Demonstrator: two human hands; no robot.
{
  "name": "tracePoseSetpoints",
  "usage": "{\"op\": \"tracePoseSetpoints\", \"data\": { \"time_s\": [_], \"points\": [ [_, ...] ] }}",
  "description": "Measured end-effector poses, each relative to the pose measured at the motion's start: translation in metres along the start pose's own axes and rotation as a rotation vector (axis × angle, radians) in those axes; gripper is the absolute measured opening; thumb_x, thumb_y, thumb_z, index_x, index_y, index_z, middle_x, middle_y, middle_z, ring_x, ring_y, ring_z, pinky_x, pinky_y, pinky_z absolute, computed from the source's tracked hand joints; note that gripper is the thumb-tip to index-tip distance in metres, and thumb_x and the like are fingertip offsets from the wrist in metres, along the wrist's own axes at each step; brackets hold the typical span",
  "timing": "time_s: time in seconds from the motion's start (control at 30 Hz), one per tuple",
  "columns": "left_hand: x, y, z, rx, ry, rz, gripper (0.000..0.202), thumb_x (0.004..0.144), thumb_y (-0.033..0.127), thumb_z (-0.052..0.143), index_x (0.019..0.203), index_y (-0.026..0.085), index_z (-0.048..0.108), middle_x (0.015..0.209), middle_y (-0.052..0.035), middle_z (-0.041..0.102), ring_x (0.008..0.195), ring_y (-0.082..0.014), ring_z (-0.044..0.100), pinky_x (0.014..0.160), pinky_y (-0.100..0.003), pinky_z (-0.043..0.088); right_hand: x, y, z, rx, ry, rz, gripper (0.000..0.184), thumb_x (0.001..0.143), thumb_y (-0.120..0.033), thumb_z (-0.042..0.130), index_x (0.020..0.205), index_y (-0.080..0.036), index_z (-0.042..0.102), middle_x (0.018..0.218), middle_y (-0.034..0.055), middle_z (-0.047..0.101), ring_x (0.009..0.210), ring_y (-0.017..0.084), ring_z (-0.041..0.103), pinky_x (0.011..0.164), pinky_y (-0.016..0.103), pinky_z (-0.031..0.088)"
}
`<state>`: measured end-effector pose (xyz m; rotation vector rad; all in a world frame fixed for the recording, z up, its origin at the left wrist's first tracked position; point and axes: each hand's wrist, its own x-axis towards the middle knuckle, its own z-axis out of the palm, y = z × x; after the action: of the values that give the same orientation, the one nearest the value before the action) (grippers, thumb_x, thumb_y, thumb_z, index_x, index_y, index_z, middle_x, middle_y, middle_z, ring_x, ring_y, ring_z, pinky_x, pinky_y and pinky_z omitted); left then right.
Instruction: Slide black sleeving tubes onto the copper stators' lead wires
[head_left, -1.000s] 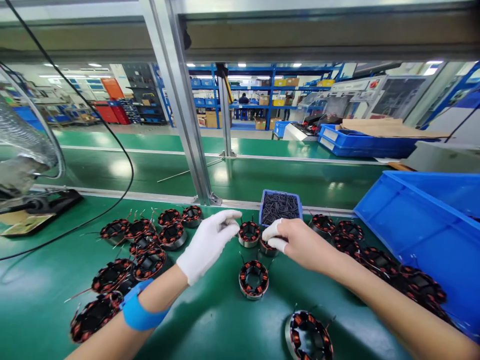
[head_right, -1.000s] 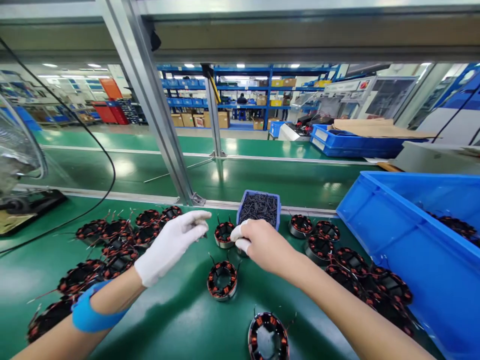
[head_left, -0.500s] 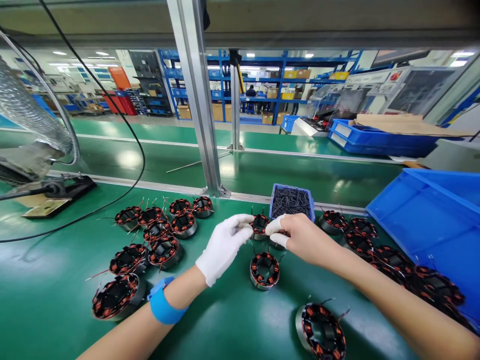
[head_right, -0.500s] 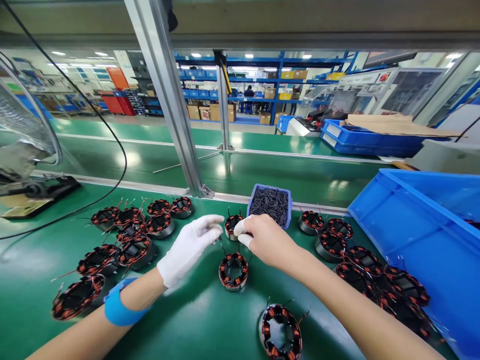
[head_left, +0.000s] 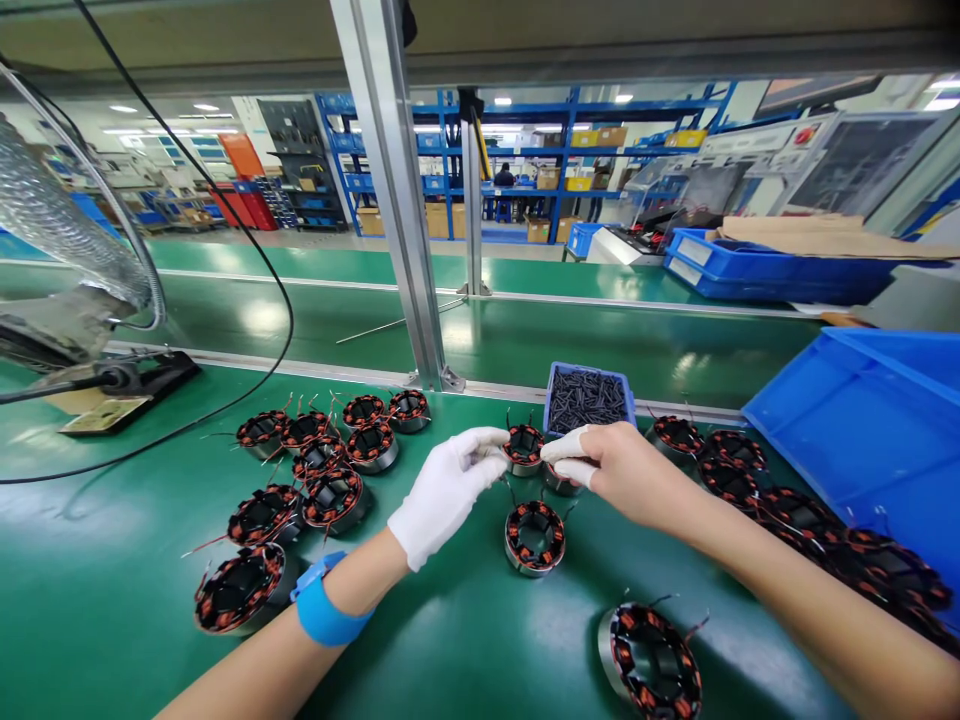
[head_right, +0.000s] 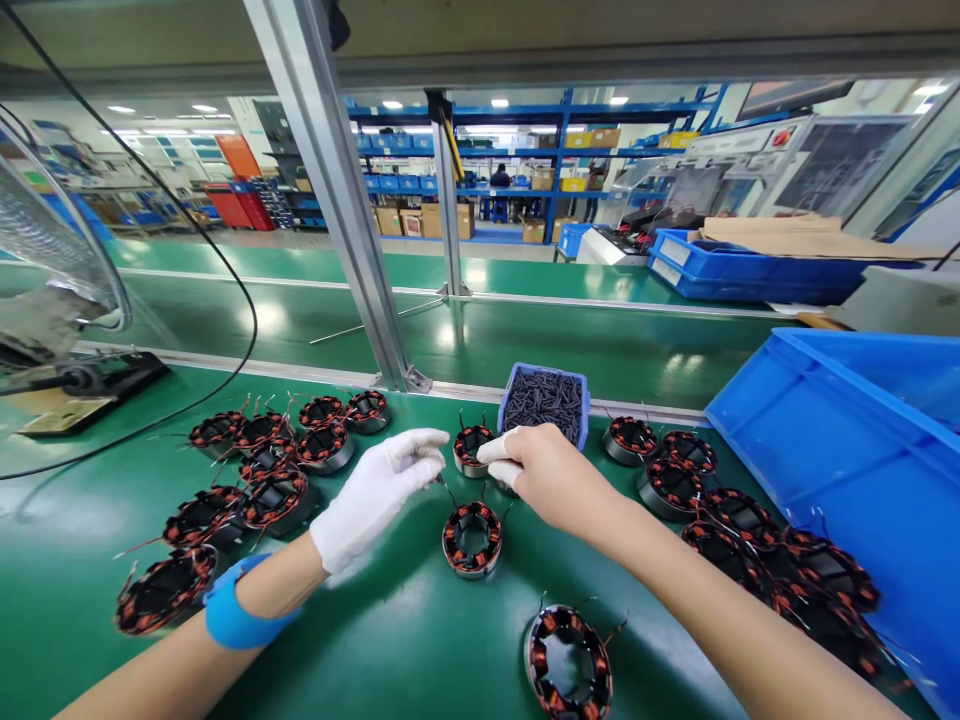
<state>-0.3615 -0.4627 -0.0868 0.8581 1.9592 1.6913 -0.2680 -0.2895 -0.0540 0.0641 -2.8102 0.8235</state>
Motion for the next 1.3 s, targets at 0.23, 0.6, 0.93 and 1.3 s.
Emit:
{"op": "tracePoseSetpoints", "data": {
  "time_s": [0.23, 0.6, 0.93, 1.3],
  "points": [
    [0.001, -0.003, 0.003, -0.002, 0.007, 0.004, 0.026, 0.075, 0.021, 0.05, 0.1, 0.016, 0.054, 0.081, -0.0005, 0.06, 0.075, -0.0123, 0.055, 0.068, -0.024, 0.046, -0.023, 0.001, -0.006, -0.1, -0.045, -0.021, 0.03, 0.077, -0.01, 0.046, 0.088, -0.026, 0.068, 0.086, -0.0001, 0.067, 0.079, 0.019, 0.061, 0.071, 0.028, 0.045],
    [-0.002, -0.009, 0.003, 0.172, -0.038, 0.073, 0.025, 0.076, 0.018, 0.05, 0.1, 0.018, 0.055, 0.082, -0.0007, 0.06, 0.075, -0.0133, 0.054, 0.07, -0.027, 0.045, -0.031, 0.0, -0.008, -0.235, -0.118, -0.055, 0.03, 0.079, -0.009, 0.045, 0.093, -0.025, 0.066, 0.083, 0.0009, 0.067, 0.078, 0.018, 0.061, 0.07, 0.027, 0.046],
    [-0.005, -0.008, -0.002, 0.418, -0.066, 0.311, 0.025, 0.074, 0.012, 0.054, 0.097, 0.02, 0.059, 0.078, 0.0008, 0.06, 0.071, -0.0116, 0.055, 0.071, -0.026, 0.046, -0.023, -0.003, -0.005, -0.335, -0.247, -0.064, 0.027, 0.08, -0.011, 0.043, 0.094, -0.024, 0.063, 0.079, 0.0018, 0.066, 0.072, 0.018, 0.06, 0.059, 0.024, 0.039],
    [-0.012, 0.025, -0.004, -0.014, 0.209, 0.108, 0.028, 0.061, 0.019, 0.068, 0.089, 0.017, 0.064, 0.07, 0.0003, 0.066, 0.064, -0.0143, 0.061, 0.06, -0.025, 0.051, 0.009, 0.024, -0.023, -0.338, -0.013, 0.165, 0.026, 0.083, -0.034, 0.049, 0.105, -0.022, 0.057, 0.073, 0.001, 0.064, 0.066, 0.016, 0.058, 0.058, 0.023, 0.039]
  ]
}}
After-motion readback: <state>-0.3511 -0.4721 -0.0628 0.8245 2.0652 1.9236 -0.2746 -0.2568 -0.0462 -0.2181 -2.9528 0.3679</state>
